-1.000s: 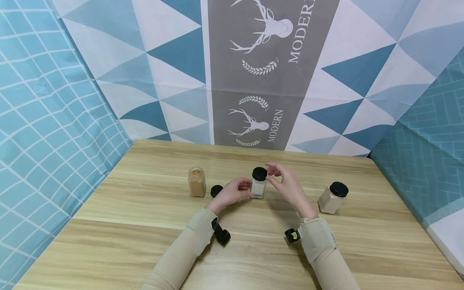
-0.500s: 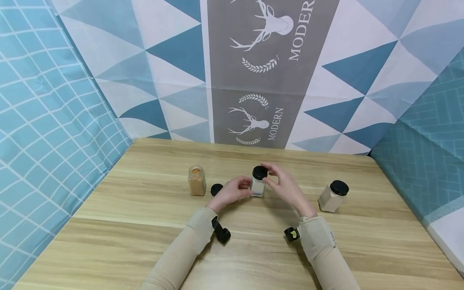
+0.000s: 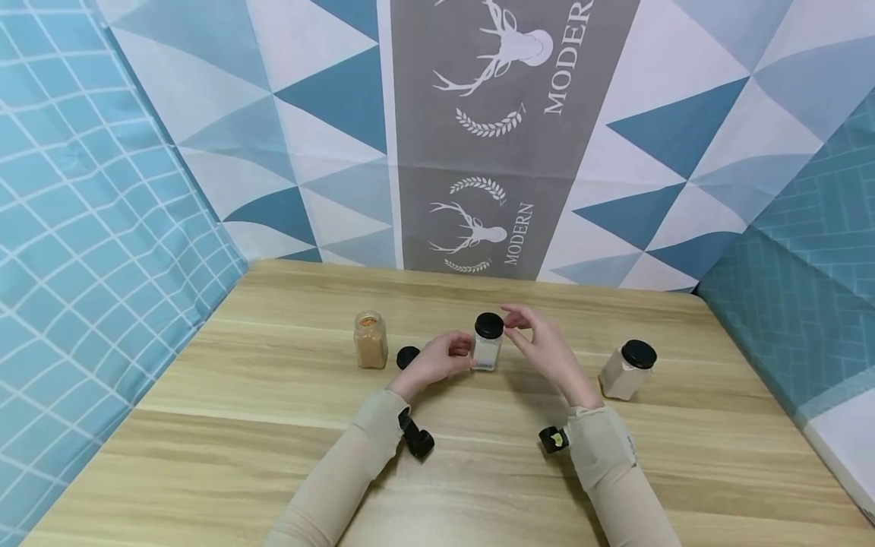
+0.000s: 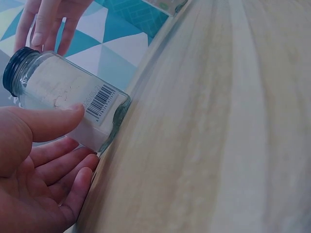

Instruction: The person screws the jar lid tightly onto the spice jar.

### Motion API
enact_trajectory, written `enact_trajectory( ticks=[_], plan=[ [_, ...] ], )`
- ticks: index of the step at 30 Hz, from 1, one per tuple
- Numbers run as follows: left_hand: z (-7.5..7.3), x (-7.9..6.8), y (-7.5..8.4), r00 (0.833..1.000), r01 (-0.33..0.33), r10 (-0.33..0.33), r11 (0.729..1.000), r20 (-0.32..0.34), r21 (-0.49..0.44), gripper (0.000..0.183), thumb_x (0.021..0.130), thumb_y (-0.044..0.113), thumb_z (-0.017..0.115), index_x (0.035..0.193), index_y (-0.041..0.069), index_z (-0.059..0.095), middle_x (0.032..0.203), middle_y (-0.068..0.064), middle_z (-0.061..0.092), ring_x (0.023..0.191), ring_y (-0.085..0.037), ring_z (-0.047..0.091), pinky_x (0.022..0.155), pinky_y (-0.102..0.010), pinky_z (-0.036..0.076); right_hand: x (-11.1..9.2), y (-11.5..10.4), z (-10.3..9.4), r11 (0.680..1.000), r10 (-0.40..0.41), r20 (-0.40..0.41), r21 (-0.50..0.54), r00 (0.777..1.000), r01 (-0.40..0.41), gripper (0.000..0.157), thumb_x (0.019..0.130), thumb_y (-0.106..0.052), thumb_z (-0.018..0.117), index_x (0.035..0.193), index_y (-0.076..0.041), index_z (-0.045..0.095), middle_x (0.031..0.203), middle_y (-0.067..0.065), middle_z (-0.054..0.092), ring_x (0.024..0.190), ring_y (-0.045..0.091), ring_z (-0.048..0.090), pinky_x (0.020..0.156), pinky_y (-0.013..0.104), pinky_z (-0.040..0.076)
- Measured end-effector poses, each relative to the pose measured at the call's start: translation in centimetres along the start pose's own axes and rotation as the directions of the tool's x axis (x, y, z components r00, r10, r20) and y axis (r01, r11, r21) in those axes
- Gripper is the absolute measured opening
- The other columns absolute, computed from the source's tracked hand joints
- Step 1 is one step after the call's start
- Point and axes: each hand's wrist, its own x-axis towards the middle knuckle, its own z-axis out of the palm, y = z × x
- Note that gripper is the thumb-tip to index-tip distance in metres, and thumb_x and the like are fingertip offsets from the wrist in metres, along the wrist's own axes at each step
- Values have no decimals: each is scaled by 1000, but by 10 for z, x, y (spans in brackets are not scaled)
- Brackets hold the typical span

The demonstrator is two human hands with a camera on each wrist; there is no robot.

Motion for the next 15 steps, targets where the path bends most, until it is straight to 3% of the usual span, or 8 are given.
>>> enact_trajectory(
  ticks=[6,15],
  plan=[
    [1,-1,-2,1000,2,-2,1000,-1,13,46,83,22,66,124,7,52,119,-8,58,110,-23,54,93,-36,44,-1,1,2,1000,-27,-15,-3,1000,27,38,82,-1,64,119,1,54,93,11,63,87,24,62,81,40,50],
    [0,-1,-1,1000,3,-3,1000,2,18,46,84,21,65,126,7,51,120,-8,57,111,-22,53,93,-36,44,-1,-2,6,999,-4,17,42,1000,3,44,83,-5,64,124,0,50,116,15,56,101,28,59,89,38,47]
  ],
)
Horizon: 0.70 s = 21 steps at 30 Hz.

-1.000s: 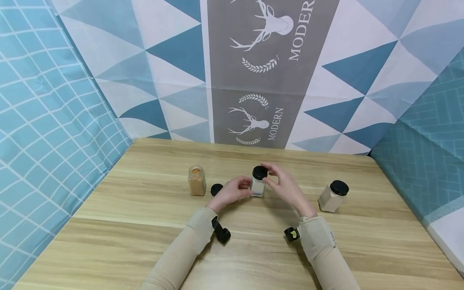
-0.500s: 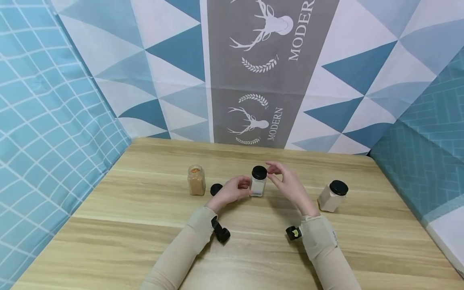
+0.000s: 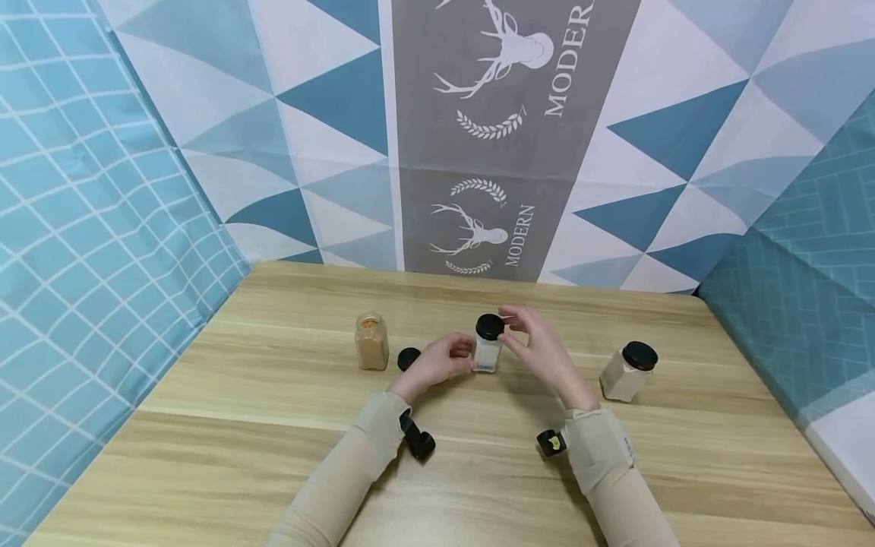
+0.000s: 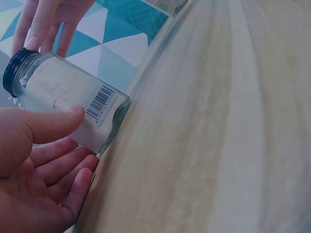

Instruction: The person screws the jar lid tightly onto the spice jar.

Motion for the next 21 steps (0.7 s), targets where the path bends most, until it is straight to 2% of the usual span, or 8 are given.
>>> enact_trajectory(
  ticks=[8,17,21],
  plan=[
    [0,-1,2,1000,-10,10,1000,1,-19,45,84,20,65,125,5,51,120,-11,57,111,-25,53,94,-39,43,0,-3,4,999,0,28,43,1000,-1,43,84,-3,62,125,2,49,124,18,53,108,29,56,91,37,46],
    [0,0,1,1000,-9,9,1000,2,16,47,85,21,64,127,8,49,121,-8,57,111,-22,53,92,-36,44,-1,-4,8,998,-62,31,-31,998,63,44,85,1,59,127,0,49,127,19,52,112,32,53,95,41,43],
    [0,0,0,1000,-26,26,999,4,39,50,85,21,63,131,9,47,121,-8,57,110,-22,53,91,-37,44,-2,-4,8,999,-32,35,-38,999,34,44,86,-3,60,128,-2,48,127,18,52,111,31,54,95,42,42]
  ],
)
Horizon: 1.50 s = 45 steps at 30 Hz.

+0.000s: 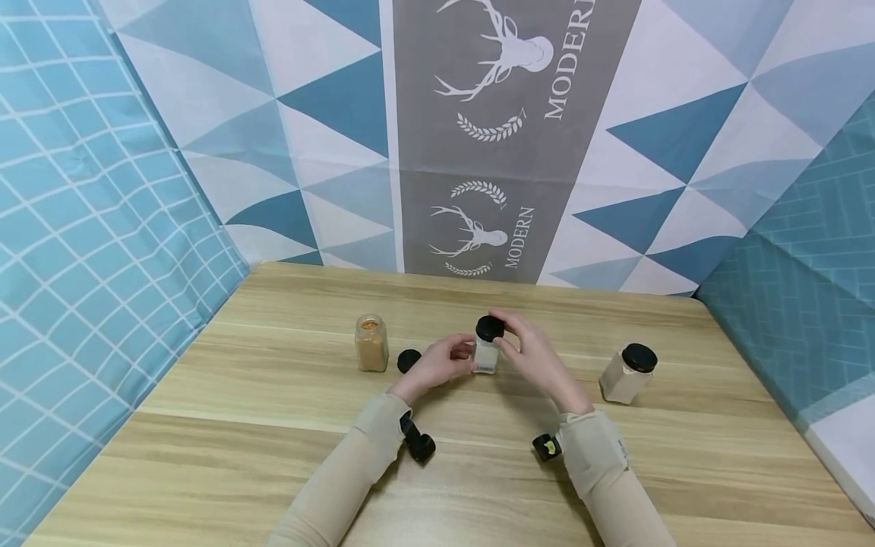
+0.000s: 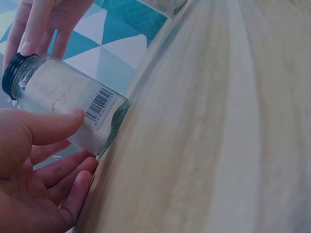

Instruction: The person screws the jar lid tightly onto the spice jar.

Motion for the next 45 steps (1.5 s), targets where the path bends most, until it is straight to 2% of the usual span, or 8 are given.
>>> enact_trajectory(
  ticks=[5,9,14,17,28,32,38,45],
  plan=[
    [1,-1,0,1000,5,-5,1000,1,24,49,85,22,63,131,9,48,119,-7,57,109,-21,52,90,-36,44,-1,0,0,1000,30,-6,8,1000,-30,45,85,-8,62,127,0,49,126,17,53,110,32,55,95,43,42],
    [1,-1,1,1000,11,-11,1000,5,16,50,85,22,64,131,11,48,119,-6,57,110,-22,53,91,-37,44,-1,0,-1,999,15,-4,34,1000,-15,46,84,-5,62,127,1,48,127,16,52,112,31,52,96,42,42],
    [1,0,0,1000,9,-9,1000,6,17,49,84,21,64,130,11,49,120,-7,57,110,-22,52,91,-38,44,-2,2,-3,994,-36,22,101,999,34,47,85,8,53,131,2,43,130,18,47,119,31,46,97,43,40],
    [1,1,0,1000,8,-8,1000,11,12,49,85,21,64,130,11,49,124,-8,55,112,-23,52,92,-39,44,-2,3,-3,994,-39,36,107,999,35,47,86,10,47,132,-1,42,131,16,47,118,30,47,97,43,41],
    [2,0,1,1000,-7,7,1000,8,4,49,85,20,64,129,8,49,125,-10,54,114,-25,51,95,-40,42,-2,6,-4,988,-12,52,155,999,4,43,90,4,48,132,-2,43,129,16,50,113,30,52,98,44,39],
    [2,1,1,1000,-6,7,1000,-3,16,48,84,19,65,128,8,50,123,-9,56,112,-24,52,94,-39,42,-1,6,-5,992,1,54,126,999,-7,43,90,-1,52,131,-4,44,128,15,51,113,29,52,97,43,40],
    [4,2,1,1000,-8,9,1000,-25,30,48,84,18,66,128,8,50,121,-9,56,111,-24,52,94,-39,42,0,5,-5,998,-24,38,61,999,22,42,88,0,55,129,1,45,126,17,52,112,31,52,96,44,41],
    [6,1,2,999,-6,7,1000,-32,30,48,83,17,66,127,8,50,121,-9,57,111,-24,53,94,-39,42,-1,3,-6,1000,-10,32,22,999,10,42,88,-2,56,129,-1,46,125,16,53,115,30,49,99,45,37]
  ],
)
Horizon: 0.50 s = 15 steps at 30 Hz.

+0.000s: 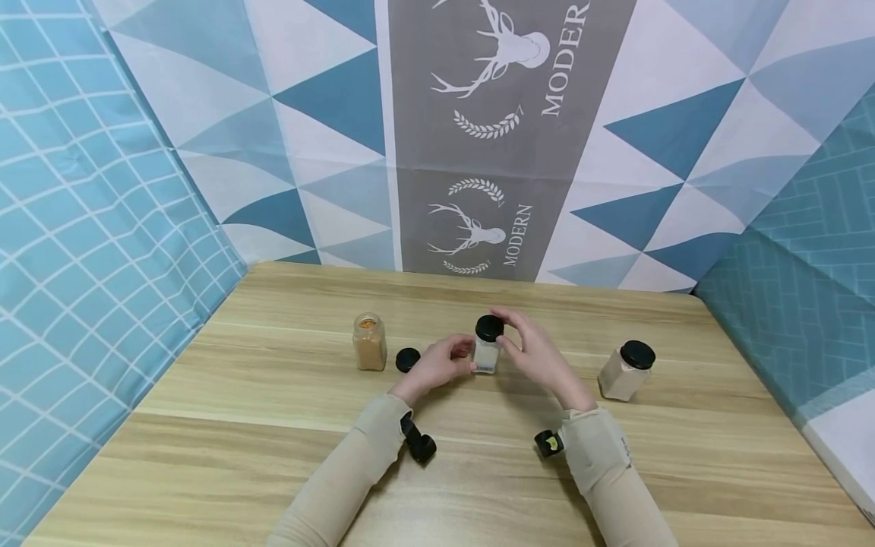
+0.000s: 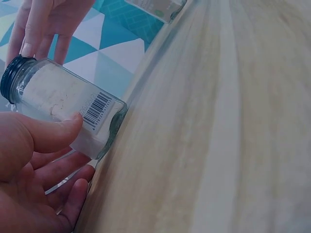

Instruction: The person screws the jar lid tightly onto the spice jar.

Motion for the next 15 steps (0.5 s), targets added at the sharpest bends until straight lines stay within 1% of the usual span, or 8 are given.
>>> enact_trajectory(
  ticks=[8,13,15],
  plan=[
    [0,1,1,1000,-3,3,1000,18,3,49,84,18,65,129,8,49,123,-8,56,113,-23,51,96,-39,41,0,-1,-3,1000,25,0,3,1000,-25,47,85,-3,59,129,-1,46,122,15,54,112,28,50,98,45,38],
    [1,0,0,999,6,-6,1000,33,12,49,84,18,65,129,9,49,124,-8,56,115,-22,50,97,-39,40,-1,-1,-3,999,33,8,17,999,-33,47,83,-3,61,128,0,46,121,15,54,111,29,52,96,45,39],
    [1,0,0,999,-2,1,1000,34,15,48,84,18,65,129,8,49,123,-8,56,115,-23,51,97,-39,40,-1,0,-3,999,32,7,16,999,-32,47,83,-2,61,128,0,46,121,15,54,111,29,52,96,45,40]
  ],
)
